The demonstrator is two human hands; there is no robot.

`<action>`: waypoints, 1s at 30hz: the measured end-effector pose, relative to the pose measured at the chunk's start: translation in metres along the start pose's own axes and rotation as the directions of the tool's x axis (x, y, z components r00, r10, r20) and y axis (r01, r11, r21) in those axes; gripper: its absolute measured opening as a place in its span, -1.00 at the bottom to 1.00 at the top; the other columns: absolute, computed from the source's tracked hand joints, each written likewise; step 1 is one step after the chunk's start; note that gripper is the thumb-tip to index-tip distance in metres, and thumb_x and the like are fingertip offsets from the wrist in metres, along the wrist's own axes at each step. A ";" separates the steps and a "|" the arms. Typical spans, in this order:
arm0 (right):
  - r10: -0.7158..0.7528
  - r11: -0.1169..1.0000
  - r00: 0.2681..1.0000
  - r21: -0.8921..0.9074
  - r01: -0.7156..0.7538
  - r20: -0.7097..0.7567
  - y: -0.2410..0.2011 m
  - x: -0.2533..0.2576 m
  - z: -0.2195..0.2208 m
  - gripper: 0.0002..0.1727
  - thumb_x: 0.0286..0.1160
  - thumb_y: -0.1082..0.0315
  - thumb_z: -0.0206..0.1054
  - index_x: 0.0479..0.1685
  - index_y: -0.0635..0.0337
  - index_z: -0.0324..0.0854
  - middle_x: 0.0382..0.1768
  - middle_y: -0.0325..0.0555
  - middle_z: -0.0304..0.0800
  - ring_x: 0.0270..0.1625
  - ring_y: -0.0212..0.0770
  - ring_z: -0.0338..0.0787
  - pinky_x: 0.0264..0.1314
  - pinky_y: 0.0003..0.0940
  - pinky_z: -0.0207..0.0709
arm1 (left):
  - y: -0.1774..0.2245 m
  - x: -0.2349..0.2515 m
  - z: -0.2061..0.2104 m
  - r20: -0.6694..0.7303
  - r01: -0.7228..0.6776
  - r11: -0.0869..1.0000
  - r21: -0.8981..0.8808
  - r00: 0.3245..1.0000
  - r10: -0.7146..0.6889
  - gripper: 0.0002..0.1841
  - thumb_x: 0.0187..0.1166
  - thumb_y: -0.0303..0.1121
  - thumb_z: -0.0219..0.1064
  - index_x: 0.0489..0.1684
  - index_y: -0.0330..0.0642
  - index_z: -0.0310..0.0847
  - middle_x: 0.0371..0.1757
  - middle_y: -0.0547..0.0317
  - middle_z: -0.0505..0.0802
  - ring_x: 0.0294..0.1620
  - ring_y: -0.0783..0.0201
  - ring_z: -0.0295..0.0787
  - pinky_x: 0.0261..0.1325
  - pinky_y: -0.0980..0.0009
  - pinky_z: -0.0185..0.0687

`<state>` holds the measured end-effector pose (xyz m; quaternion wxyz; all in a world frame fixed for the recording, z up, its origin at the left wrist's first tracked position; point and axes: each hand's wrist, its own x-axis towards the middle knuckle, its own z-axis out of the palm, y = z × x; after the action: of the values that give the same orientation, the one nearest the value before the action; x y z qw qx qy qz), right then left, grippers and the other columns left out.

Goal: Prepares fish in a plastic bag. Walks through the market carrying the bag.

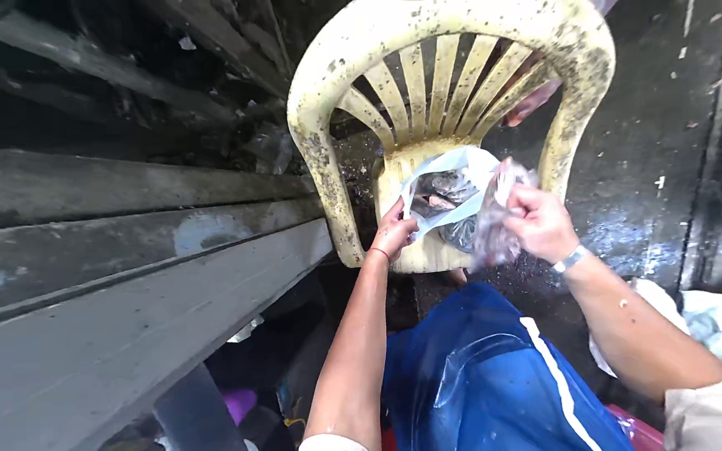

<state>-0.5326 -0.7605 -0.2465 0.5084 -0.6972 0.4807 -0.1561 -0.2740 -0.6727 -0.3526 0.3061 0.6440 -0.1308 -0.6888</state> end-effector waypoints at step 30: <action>0.551 0.712 0.834 -0.520 -0.472 -0.003 0.233 0.015 0.120 -0.59 0.32 0.14 0.52 0.19 -0.04 0.83 0.63 0.32 0.38 0.68 0.43 0.26 0.54 0.55 0.14 | -0.032 -0.008 0.021 -0.117 -0.224 0.974 0.030 0.967 0.226 -0.06 0.20 -0.54 0.33 0.85 -0.01 0.21 0.21 0.05 0.74 -0.13 0.28 0.69 -0.25 0.34 0.66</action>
<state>-0.5596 -0.7109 -0.5034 0.3683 -0.6531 0.6381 0.1749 -0.3029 -0.6478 -0.3615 0.3841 0.6678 -0.1900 -0.6086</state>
